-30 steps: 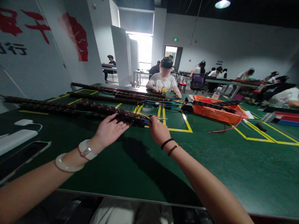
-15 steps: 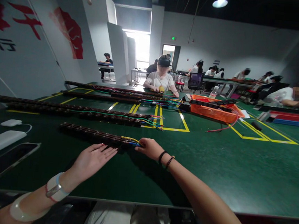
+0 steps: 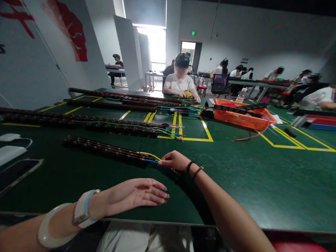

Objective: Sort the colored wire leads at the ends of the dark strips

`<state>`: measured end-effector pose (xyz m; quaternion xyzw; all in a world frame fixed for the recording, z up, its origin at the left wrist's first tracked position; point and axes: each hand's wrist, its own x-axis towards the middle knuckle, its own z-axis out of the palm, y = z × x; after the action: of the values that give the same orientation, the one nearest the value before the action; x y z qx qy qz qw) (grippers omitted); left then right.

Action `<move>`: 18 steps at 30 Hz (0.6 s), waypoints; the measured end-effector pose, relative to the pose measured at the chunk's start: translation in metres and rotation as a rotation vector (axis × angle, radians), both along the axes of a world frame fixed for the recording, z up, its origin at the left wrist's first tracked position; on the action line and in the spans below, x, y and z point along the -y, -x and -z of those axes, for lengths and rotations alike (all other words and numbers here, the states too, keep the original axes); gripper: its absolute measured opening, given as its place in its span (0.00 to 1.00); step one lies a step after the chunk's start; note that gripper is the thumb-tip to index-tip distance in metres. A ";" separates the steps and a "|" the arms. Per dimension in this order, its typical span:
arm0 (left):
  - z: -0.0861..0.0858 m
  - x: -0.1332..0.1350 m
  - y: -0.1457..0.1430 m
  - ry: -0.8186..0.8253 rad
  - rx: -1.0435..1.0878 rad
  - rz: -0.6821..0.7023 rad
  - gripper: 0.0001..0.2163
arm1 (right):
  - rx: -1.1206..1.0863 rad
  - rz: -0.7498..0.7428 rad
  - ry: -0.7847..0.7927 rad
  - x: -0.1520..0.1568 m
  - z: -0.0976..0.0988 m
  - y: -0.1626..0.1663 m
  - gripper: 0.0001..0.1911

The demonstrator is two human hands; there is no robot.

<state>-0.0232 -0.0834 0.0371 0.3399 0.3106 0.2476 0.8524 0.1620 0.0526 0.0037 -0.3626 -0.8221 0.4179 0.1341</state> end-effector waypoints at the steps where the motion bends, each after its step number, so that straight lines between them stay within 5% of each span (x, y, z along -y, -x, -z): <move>1: 0.001 -0.006 -0.007 -0.036 -0.012 0.026 0.15 | -0.017 0.000 0.013 -0.001 0.001 -0.001 0.27; 10: 0.012 -0.047 -0.052 -0.115 -0.075 0.279 0.15 | -0.054 -0.029 0.075 -0.001 0.007 -0.001 0.28; 14: 0.020 -0.057 -0.055 -0.078 -0.045 0.357 0.16 | -0.018 -0.051 -0.039 0.002 0.008 0.002 0.24; 18: 0.027 -0.063 -0.050 0.009 -0.005 0.274 0.15 | -0.001 -0.005 -0.325 0.004 0.005 0.005 0.17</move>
<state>0.0272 -0.0208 0.0102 0.3759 0.2646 0.1264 0.8790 0.1570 0.0484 -0.0011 -0.3340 -0.8797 0.2797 0.1905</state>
